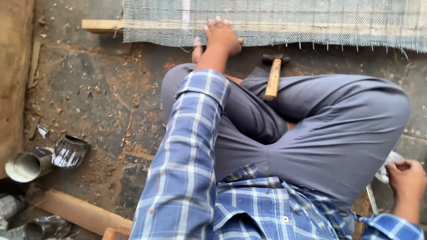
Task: The person constructs a sieve by securing wire mesh to a rectangular wooden frame using a hammer and small nails. The person positions the mesh, drives nails into the wood to hold it, and trims the wire mesh edges.
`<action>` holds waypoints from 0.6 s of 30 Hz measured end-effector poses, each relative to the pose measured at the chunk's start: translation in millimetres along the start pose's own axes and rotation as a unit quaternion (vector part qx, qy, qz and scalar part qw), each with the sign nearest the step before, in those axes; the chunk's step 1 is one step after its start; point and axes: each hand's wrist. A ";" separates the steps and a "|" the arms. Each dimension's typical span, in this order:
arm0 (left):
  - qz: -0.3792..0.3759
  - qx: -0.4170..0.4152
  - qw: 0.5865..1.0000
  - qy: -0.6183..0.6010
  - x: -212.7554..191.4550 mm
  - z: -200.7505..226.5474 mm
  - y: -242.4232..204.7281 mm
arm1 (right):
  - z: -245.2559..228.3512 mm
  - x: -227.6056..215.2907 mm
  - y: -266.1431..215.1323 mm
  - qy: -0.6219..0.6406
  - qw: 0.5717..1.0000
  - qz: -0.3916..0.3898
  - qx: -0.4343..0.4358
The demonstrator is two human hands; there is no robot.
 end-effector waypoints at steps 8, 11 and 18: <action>0.067 0.078 0.992 -0.078 -27.5 -60.3 3.7 | -3.0 -28.6 2.8 0.072 0.993 0.069 -0.063; 0.170 0.022 0.985 -0.021 -51.4 -94.9 -17.8 | -39.4 -24.5 16.0 0.076 0.980 0.138 -0.125; 0.095 -0.151 0.984 -0.006 -55.6 -176.1 -55.6 | -93.9 -13.6 42.0 0.143 0.960 0.160 -0.180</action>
Point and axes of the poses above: each hand's wrist, its own y-axis towards the middle knuckle, its own x-axis out of the palm, z = x × y, and after that the axes turned 5 degrees about -z, right-handed
